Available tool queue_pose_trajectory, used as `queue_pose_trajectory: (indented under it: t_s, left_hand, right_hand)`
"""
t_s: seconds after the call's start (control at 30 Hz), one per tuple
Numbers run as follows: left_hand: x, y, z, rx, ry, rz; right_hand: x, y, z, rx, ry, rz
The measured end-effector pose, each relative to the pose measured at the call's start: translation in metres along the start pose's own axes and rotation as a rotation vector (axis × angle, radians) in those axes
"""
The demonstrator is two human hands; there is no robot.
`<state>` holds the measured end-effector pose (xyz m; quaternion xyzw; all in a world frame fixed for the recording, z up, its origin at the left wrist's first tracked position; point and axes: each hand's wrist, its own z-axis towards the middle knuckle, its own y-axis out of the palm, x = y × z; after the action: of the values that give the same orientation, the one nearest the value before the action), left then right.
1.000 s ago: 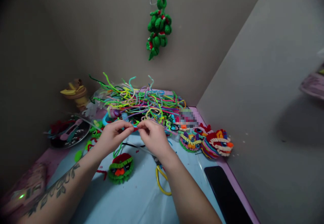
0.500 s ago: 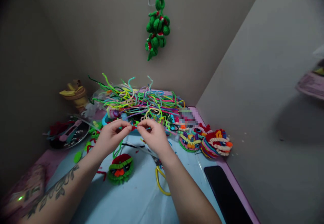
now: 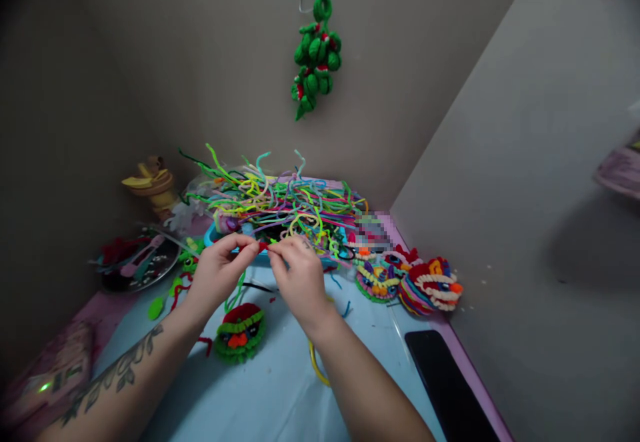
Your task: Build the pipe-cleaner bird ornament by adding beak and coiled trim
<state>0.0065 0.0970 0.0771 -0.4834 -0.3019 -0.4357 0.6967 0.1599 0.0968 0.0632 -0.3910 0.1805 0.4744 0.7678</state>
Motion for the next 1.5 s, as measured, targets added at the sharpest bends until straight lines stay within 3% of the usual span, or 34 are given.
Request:
queue_pose_trajectory:
  t_s: [0.17,0.37,0.53,0.63,0.77,0.93,1.13,1.3,1.5]
  left_hand:
    - [0.001,0.002,0.000,0.069,-0.011,-0.016]
    - [0.000,0.004,-0.002,0.120,0.010,-0.014]
    - [0.000,0.006,-0.004,0.128,0.005,-0.012]
    - [-0.002,0.005,0.000,0.093,-0.052,-0.080]
    - [-0.004,0.002,0.006,-0.076,-0.163,-0.222]
    - [-0.001,0.002,0.006,-0.245,-0.266,-0.383]
    - [-0.002,0.004,0.003,-0.291,-0.322,-0.520]
    - [0.000,0.007,0.002,-0.275,-0.386,-0.627]
    - [0.009,0.011,-0.002,-0.193,-0.498,-0.775]
  right_hand:
    - [-0.005,0.007,-0.004,0.018,-0.008,0.028]
    - [-0.014,0.010,-0.004,-0.012,0.156,0.182]
    - [-0.013,0.011,-0.004,-0.060,0.175,0.225]
    - [-0.008,0.006,0.000,-0.072,0.172,0.227]
    - [0.001,-0.010,0.008,-0.043,0.199,0.237]
    - [0.007,-0.025,0.014,-0.158,0.092,0.294]
    - [0.004,-0.022,0.013,-0.221,0.041,0.325]
    - [0.004,-0.018,0.011,-0.180,0.003,0.314]
    - [0.008,-0.007,0.005,-0.027,-0.162,0.217]
